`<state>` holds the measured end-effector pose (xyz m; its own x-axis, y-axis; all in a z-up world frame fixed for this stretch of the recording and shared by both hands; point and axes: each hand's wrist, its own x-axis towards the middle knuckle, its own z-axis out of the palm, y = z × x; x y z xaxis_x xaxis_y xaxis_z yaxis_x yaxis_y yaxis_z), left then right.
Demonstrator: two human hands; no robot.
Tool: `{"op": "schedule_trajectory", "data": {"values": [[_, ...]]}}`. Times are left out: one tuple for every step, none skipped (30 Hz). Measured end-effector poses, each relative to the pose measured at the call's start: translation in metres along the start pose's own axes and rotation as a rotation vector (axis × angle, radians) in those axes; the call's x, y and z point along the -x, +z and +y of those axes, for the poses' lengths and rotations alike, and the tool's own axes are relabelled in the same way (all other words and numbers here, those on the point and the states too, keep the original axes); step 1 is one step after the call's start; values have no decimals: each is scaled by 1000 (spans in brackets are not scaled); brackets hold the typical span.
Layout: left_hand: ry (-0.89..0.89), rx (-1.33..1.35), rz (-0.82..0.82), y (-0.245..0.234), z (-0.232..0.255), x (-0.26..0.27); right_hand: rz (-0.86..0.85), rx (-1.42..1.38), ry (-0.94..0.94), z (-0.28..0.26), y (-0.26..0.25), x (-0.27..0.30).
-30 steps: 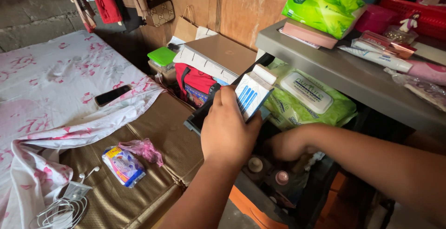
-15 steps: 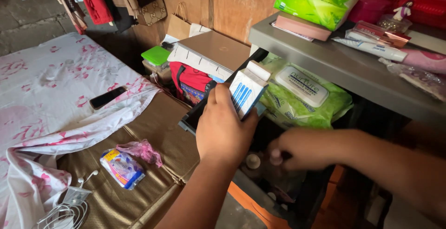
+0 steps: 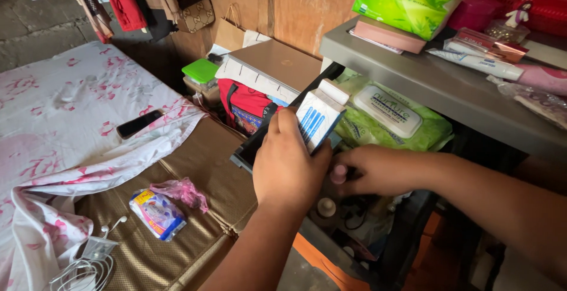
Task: Organizing various medical tubes, ointment boxes, and sanitizer bottles into a drawer and onto a shelf.
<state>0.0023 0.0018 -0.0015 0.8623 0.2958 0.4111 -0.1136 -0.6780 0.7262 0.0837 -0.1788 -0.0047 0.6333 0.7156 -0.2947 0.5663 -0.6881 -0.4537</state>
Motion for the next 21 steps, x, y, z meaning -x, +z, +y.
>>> {"op": "schedule_trajectory", "data": {"values": [[1,-2,1,0,0,-1,-3,-20,-1,0,0,0],[2,-4,3,0,1,-1,-6,-39,-2,1,0,1],[3,-3,4,0,1,-1,-5,-38,-2,3,2,0],[-1,-3,4,0,0,-1,-17,-74,-2,5,3,0],[-4,-3,5,0,0,0,-28,-110,-1,7,4,-1],[-3,-2,6,-1,0,-1,-27,-108,-1,9,5,-2],[24,0,-1,-2,0,-1,-82,-73,81,11,7,-2],[51,1,-9,-4,1,-1,-137,-38,162,12,10,-3],[50,1,-8,-7,3,-1,-138,-38,161,14,12,-4],[37,9,-111,-12,5,-1,-186,-11,256,16,15,-5],[24,17,-211,-16,6,-1,-234,19,349,17,17,-6],[21,16,-207,-16,6,-1,-235,22,346,30,24,-13],[87,12,-259,-15,5,-1,-275,94,338,43,31,-18],[153,8,-311,-15,5,-1,-314,167,330,56,39,-24],[153,6,-311,-14,7,-2,-313,166,327,57,43,-24],[119,-50,-356,-14,9,-3,-414,302,263,59,48,-24],[85,-104,-400,-13,11,-3,-514,439,198,60,51,-24],[85,-103,-398,-13,11,-4,-513,441,197,52,52,-22],[85,-107,-405,-12,11,-4,-583,425,125,44,53,-19],[84,-112,-411,-12,11,-5,-653,409,53,36,54,-17],[85,-112,-411,-13,12,-5,-651,408,53,23,54,-15]]}}
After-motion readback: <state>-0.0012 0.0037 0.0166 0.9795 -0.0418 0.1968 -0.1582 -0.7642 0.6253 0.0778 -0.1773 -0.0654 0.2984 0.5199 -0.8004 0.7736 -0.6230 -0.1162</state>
